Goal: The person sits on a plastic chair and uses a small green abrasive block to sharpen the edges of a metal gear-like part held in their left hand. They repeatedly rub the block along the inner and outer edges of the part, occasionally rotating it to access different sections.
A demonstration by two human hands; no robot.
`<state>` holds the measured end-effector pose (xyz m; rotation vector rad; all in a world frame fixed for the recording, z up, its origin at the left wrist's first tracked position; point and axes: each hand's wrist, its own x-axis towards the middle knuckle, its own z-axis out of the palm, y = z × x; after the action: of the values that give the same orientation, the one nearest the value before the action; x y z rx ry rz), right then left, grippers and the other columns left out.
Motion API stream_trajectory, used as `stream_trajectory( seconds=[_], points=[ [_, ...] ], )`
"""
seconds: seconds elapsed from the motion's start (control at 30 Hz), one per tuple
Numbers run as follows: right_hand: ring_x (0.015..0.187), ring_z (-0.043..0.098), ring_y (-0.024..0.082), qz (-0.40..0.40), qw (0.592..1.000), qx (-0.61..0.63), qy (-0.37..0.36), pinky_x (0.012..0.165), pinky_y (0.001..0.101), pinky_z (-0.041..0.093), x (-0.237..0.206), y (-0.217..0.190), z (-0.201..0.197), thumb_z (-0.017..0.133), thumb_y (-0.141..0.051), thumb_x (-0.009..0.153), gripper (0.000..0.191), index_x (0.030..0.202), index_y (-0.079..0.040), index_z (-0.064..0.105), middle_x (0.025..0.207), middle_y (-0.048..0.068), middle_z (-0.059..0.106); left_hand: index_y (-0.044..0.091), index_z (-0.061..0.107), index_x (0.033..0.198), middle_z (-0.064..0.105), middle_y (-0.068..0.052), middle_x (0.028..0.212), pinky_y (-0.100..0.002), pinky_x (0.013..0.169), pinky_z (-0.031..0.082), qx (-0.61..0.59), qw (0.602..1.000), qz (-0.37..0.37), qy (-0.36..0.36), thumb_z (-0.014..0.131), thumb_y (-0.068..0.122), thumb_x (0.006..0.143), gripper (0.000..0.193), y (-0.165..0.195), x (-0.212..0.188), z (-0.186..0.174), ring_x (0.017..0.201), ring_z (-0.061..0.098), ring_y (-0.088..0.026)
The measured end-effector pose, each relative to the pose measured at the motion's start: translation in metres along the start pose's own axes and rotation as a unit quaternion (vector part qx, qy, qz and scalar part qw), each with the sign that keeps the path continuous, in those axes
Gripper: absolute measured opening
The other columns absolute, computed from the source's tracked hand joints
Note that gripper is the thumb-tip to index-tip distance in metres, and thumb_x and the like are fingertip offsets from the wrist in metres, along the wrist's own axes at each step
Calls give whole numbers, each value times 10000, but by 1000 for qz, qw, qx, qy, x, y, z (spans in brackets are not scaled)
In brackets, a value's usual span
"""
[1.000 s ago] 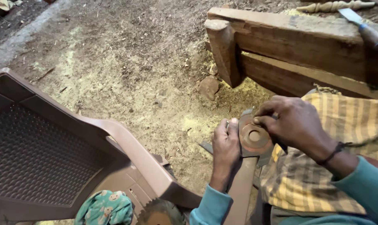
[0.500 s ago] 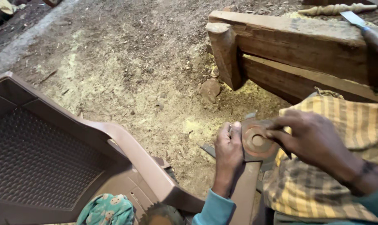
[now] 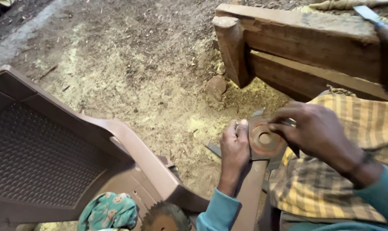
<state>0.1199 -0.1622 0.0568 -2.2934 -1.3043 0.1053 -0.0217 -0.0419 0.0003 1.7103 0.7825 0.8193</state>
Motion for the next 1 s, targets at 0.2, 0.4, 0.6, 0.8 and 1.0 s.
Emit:
stream_trajectory(
  seconds=[0.2, 0.4, 0.6, 0.8, 1.0],
  points=[
    [682, 720, 202, 24, 999, -26, -23, 627, 389, 565, 0, 2, 3, 817, -463, 801, 254, 922, -240, 837, 851, 1, 765, -10, 566, 873, 565, -154, 706, -420, 621, 459, 3, 1000, 20, 2, 537, 317, 1045, 371, -2, 5, 1, 660, 481, -208],
    [703, 726, 261, -48, 998, 8, 43, 629, 412, 568, 0, -6, -4, 812, -389, 782, 238, 873, -170, 831, 866, 42, 770, -7, 543, 844, 529, -140, 670, -422, 598, 429, 4, 1000, -8, -3, 529, 320, 1045, 384, -1, 0, 0, 634, 456, -205],
    [711, 733, 273, -7, 1000, 8, 29, 620, 423, 563, -2, -12, -11, 840, -423, 755, 243, 889, -219, 848, 838, 39, 780, -9, 516, 828, 477, -131, 661, -409, 582, 422, 9, 1000, 21, 5, 533, 328, 1058, 408, 3, 4, -1, 633, 417, -187],
    [679, 725, 203, -65, 997, -18, 39, 573, 376, 563, 6, -9, -1, 784, -423, 797, 244, 862, -191, 819, 861, -3, 774, -5, 538, 848, 549, -119, 674, -412, 581, 443, -35, 999, -18, -22, 510, 329, 1051, 392, 3, 0, 0, 642, 474, -173],
    [650, 706, 167, 34, 997, -53, -40, 608, 354, 559, -5, -1, 3, 766, -469, 803, 259, 908, -239, 823, 857, -54, 747, -5, 559, 864, 538, -129, 668, -401, 592, 445, 16, 1000, 12, 8, 541, 313, 1043, 366, 0, 5, -1, 628, 469, -186]
  ],
)
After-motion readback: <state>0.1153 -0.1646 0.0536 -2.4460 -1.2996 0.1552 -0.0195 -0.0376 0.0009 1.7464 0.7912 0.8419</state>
